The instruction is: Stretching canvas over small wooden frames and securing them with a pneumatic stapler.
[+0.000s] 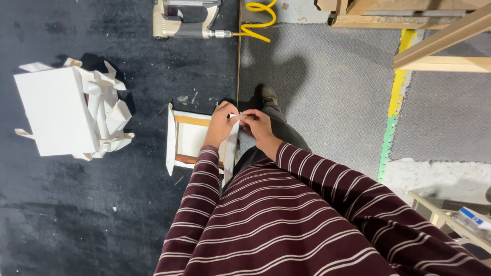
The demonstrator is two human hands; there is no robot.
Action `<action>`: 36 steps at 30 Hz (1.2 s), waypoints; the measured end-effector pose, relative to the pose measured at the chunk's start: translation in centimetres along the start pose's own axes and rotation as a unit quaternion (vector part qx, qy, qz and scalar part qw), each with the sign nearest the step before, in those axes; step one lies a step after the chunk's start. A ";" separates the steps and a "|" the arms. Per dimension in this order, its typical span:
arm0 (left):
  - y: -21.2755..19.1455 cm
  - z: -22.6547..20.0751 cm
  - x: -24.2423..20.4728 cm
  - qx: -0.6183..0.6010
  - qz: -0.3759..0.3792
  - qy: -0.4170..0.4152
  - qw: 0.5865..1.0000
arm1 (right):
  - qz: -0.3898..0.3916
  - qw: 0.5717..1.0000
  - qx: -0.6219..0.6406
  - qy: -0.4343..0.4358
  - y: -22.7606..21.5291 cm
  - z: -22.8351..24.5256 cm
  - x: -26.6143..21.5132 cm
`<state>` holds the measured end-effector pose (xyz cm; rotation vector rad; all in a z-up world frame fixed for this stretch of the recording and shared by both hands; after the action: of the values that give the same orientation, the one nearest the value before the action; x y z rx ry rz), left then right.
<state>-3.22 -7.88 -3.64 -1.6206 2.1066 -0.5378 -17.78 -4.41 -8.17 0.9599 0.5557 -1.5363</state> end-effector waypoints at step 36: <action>-0.4 -1.3 0.2 -0.125 -0.003 -0.042 0.991 | -0.088 0.984 -0.137 -0.067 0.7 1.4 -1.1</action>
<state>-3.62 -8.08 -2.34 -1.7505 2.1763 -0.2074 -17.49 -5.05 -6.37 0.6051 0.7478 -1.6166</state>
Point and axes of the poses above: each hand's wrist, its own x-axis towards the middle knuckle, its own y-axis out of the palm, z = x × y, the point moved 4 cm from there along x, towards the middle knuckle, and after that the axes turned 6 degrees about -x, right-handed, at the moved point
